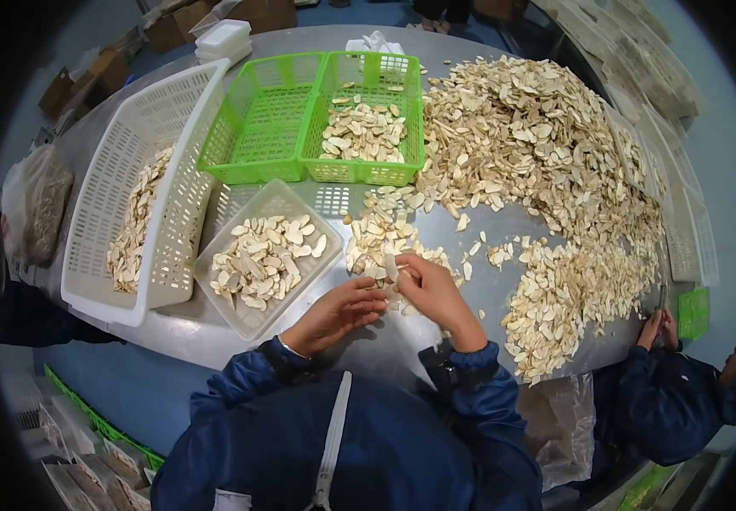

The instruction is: The person sorts dried root slices by hand at a metal workstation, moving specific pieces into a clear plastic container and others into green plastic baskets.

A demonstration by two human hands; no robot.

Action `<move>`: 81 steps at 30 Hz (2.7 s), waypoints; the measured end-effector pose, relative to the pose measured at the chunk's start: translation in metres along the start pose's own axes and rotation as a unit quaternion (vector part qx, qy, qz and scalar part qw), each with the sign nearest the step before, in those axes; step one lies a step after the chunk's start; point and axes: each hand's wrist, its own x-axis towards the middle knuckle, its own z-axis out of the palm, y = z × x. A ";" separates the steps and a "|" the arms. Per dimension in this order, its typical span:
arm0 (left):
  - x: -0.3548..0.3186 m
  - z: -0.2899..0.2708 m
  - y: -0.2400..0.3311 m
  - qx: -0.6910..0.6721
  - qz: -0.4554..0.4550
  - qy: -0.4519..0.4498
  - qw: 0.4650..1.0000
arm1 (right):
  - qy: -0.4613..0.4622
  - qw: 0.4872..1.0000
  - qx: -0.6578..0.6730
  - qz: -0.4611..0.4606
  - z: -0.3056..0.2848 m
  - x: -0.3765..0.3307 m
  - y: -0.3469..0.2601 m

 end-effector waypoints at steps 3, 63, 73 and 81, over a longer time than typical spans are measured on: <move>-0.003 0.005 -0.002 -0.018 0.004 -0.006 1.000 | -0.029 0.995 -0.086 -0.033 0.011 -0.014 -0.012; -0.002 -0.003 -0.003 -0.007 0.001 -0.070 0.998 | 0.025 0.924 -0.232 -0.303 0.047 -0.029 -0.027; -0.004 -0.012 -0.012 0.017 -0.074 -0.090 0.993 | -0.044 0.960 -0.182 -0.207 0.034 -0.043 -0.021; -0.008 -0.006 -0.006 0.056 -0.030 -0.065 0.996 | 0.018 0.973 -0.136 -0.185 0.033 -0.047 -0.025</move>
